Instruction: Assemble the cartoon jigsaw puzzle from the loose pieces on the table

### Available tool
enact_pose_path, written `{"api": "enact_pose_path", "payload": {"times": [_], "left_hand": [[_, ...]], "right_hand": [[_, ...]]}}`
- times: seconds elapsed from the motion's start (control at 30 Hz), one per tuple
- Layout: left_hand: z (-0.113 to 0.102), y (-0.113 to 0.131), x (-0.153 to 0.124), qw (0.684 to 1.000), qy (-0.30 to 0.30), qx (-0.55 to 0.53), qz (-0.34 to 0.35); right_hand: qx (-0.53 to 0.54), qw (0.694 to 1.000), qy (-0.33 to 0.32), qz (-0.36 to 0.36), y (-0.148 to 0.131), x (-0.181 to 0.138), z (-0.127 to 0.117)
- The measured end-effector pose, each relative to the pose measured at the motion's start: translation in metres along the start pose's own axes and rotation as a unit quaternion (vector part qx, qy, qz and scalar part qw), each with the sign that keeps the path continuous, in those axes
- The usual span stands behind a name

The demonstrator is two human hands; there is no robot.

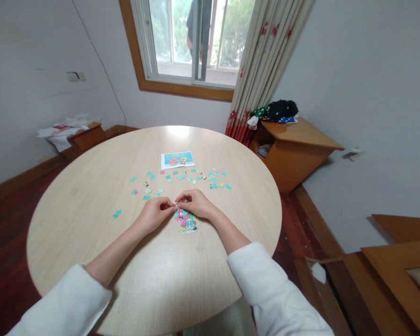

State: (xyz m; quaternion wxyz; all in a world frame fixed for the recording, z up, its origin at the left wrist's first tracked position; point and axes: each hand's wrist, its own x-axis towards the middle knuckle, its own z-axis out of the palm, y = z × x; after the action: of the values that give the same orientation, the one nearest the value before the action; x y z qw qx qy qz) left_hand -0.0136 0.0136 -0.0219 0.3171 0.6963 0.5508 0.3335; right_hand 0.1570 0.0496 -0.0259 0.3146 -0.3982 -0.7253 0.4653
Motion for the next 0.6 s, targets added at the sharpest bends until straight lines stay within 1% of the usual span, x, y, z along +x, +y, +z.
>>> {"api": "enact_pose_path", "payload": {"times": [0.3,0.47,0.6], "left_hand": [[0.0009,-0.0011,-0.0009,1.000,-0.002,0.019,-0.002],[0.0002,0.0015,-0.0023,0.998,0.001,0.060,0.011],[0.0002,0.0022,-0.0024,0.997,0.001,0.071,0.021]], "right_hand": [[0.008,1.000,0.001,0.004,0.0001,-0.0007,0.0006],[0.007,1.000,0.001,-0.001,0.0014,-0.0002,0.0005],[0.010,1.000,-0.001,-0.001,0.0023,0.0005,-0.0002]]}}
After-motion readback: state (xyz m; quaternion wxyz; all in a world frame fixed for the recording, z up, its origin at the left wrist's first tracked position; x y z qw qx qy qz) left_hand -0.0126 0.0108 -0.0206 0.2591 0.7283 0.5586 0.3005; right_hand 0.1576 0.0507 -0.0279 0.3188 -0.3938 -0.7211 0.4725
